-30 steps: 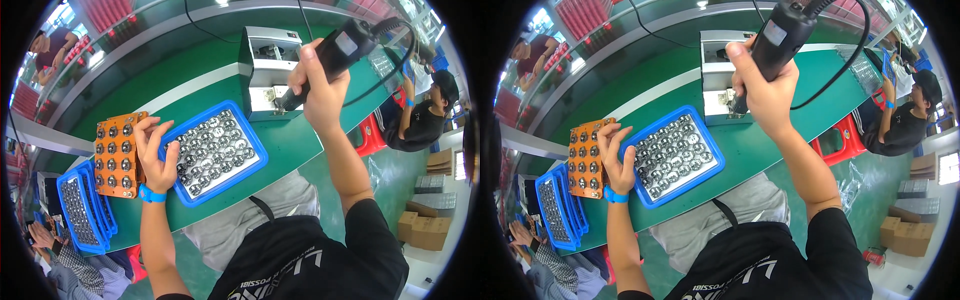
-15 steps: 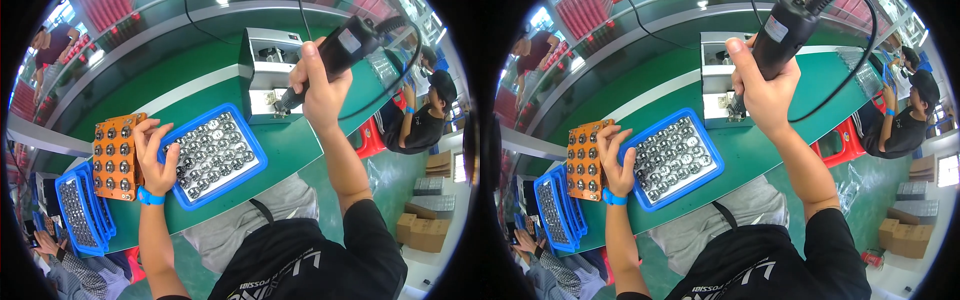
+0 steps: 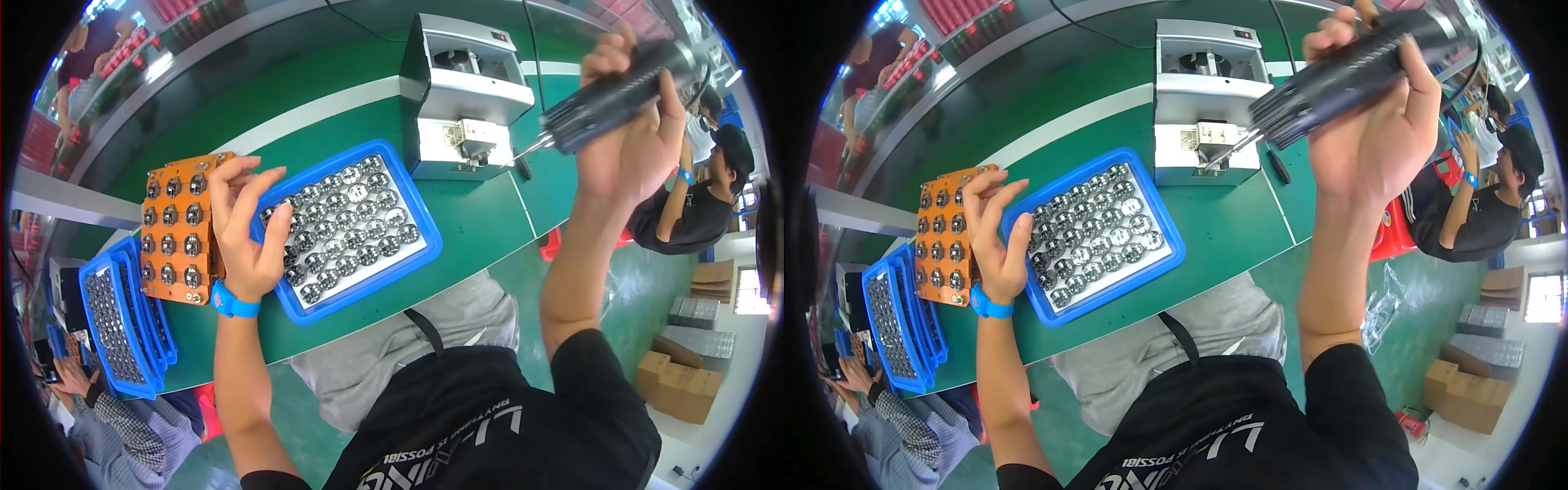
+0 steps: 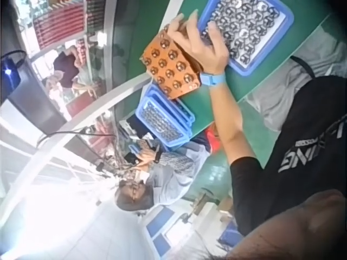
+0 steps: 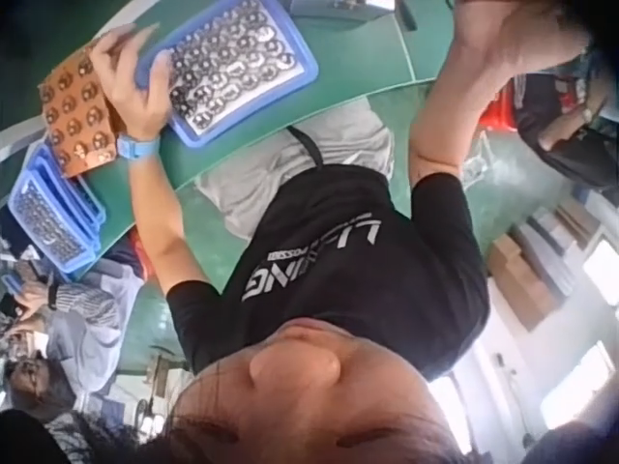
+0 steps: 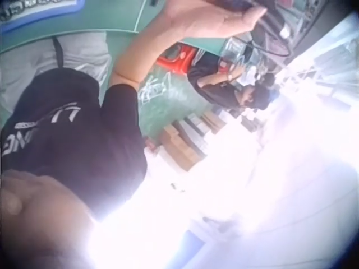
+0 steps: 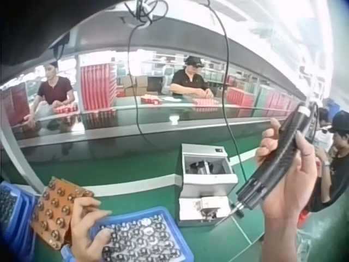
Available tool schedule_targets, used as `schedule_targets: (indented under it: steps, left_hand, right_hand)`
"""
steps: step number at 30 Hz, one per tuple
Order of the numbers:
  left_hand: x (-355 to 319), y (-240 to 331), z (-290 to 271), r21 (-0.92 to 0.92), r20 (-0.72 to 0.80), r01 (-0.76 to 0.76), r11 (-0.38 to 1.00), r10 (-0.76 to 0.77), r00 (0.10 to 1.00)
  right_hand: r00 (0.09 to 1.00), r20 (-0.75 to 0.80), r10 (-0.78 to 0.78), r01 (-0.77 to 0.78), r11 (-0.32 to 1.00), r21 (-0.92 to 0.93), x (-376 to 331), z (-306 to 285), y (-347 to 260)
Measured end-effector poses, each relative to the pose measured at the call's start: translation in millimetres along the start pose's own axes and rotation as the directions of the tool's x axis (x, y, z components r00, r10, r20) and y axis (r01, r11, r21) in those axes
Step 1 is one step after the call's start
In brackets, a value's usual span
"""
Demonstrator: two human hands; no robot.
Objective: The person assembles small electronic components into a tray, securing them with screws using an electric screwdriver and an automatic screw dispenser.
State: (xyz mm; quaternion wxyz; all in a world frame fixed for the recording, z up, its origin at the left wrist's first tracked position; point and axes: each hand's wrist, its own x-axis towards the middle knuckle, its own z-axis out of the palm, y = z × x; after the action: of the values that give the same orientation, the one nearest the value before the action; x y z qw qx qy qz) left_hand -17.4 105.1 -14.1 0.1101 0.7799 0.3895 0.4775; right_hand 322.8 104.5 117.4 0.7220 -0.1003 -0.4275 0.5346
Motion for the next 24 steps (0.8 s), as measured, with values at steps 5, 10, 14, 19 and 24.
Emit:
schedule_targets:
  steps: [5,10,14,19,24]
  left_hand:
    - [13,25,10,-0.066,0.122,-0.089,0.994,0.097,0.988]
    - [13,30,26,-0.182,0.281,-0.131,0.974,0.179,0.943]
    - [6,34,20,-0.137,0.349,-0.173,0.975,0.211,0.913]
    - [-9,31,16,-0.120,0.397,-0.139,0.983,0.176,0.901]
    - [-10,38,13,-0.069,0.446,-0.182,0.981,0.193,0.874]
  right_hand:
    - [0.991,0.055,0.123,-0.134,0.911,0.390,-26,-30,53]
    - [0.998,0.068,-0.003,0.022,0.960,-0.279,-49,-8,92]
    - [1.000,-0.003,0.011,-0.012,0.929,-0.371,-68,3,118]
    - [0.992,-0.105,0.072,-0.108,0.913,-0.393,-88,15,131]
    - [0.994,-0.083,0.069,-0.098,0.898,-0.428,-98,18,137]
